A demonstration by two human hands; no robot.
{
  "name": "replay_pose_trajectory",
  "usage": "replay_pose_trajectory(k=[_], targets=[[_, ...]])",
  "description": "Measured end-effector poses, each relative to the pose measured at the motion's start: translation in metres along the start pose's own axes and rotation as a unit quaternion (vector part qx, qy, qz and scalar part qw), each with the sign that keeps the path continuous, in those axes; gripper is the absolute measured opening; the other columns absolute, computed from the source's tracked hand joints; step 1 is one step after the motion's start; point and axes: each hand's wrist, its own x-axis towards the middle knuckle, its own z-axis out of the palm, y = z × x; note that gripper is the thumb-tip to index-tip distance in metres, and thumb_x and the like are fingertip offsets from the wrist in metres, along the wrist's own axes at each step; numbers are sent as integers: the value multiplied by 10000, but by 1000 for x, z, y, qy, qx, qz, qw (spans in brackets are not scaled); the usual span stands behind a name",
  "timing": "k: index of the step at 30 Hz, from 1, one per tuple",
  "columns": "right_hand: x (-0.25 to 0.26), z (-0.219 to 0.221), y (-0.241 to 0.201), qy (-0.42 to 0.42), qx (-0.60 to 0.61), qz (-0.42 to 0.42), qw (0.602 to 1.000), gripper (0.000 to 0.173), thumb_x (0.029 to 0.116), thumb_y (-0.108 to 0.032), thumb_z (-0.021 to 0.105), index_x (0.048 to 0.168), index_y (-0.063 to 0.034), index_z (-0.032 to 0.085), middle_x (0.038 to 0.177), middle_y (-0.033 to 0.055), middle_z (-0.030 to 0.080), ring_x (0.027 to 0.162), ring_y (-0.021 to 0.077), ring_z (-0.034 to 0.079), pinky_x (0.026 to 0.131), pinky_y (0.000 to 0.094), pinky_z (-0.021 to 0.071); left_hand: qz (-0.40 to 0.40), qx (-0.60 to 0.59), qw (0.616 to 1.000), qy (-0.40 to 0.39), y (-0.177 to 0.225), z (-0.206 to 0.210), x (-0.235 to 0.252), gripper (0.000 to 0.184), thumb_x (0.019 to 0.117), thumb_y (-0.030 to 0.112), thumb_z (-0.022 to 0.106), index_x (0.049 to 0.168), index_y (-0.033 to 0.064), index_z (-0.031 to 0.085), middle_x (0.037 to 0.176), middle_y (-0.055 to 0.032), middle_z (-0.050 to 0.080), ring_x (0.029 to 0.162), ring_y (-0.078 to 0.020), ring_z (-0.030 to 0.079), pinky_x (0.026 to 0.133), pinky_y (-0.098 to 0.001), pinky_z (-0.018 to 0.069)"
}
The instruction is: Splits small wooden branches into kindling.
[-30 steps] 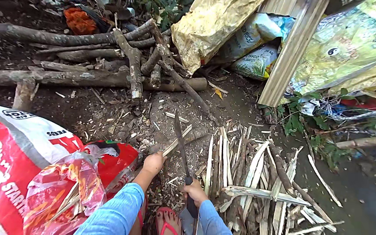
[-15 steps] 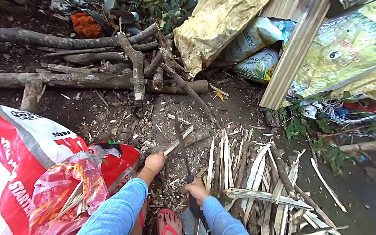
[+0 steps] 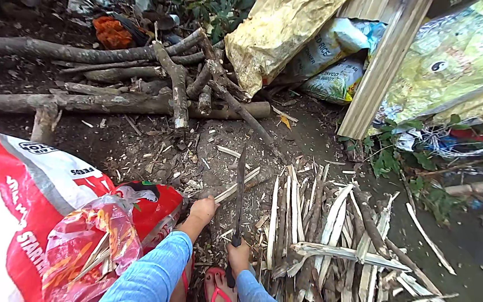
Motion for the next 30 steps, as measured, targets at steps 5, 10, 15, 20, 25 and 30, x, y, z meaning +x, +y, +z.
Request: replay_pose_trajectory(k=[5, 10, 15, 20, 25, 30], targets=[[-25, -24, -26, -66, 52, 23, 996, 307, 854, 39, 726, 1125, 55, 583, 762, 129, 592, 562, 192, 567, 548, 362, 523, 39, 43, 998, 8, -9, -2, 4, 551, 1123, 419, 373, 1417, -36, 474, 1295, -308, 632, 1240, -475, 618, 1017, -618, 492], [-48, -69, -60, -141, 65, 87, 984, 306, 847, 105, 672, 1104, 15, 534, 714, 82, 559, 503, 141, 528, 489, 298, 500, 77, 80, 994, 14, -18, -5, 4, 531, 1133, 373, 356, 1424, -59, 459, 1308, -332, 612, 1246, -504, 601, 1017, -634, 483], [-48, -108, -59, -217, 130, 143, 957, 151, 918, 66, 589, 945, -54, 502, 595, 29, 511, 459, 124, 515, 466, 291, 509, 142, 165, 976, 17, -29, -19, 11, 434, 1135, 257, 334, 1387, -62, 485, 1315, -330, 602, 1230, -509, 604, 968, -652, 494], [-17, -116, -42, -299, 166, 107, 933, 150, 874, 61, 552, 920, -68, 493, 578, 10, 514, 449, 112, 516, 467, 282, 511, 109, 151, 982, 16, -26, -16, 14, 504, 1133, 351, 368, 1396, -65, 475, 1314, -330, 605, 1235, -506, 604, 984, -639, 496], [-15, -75, -21, -168, 61, 24, 984, 211, 885, 29, 679, 1047, 14, 544, 689, 73, 560, 527, 153, 556, 532, 318, 531, 87, 119, 989, 5, -21, -11, 17, 533, 1127, 386, 382, 1406, -59, 475, 1310, -327, 613, 1242, -497, 607, 1002, -634, 491], [-9, -38, -34, 10, -266, 19, 964, 470, 972, -243, 682, 1384, -42, 578, 1216, 199, 715, 1151, 357, 694, 990, 570, 531, 90, -52, 994, -34, -2, 5, 14, 573, 1116, 431, 398, 1308, -82, 565, 1298, -307, 612, 1263, -431, 597, 1070, -588, 458]])
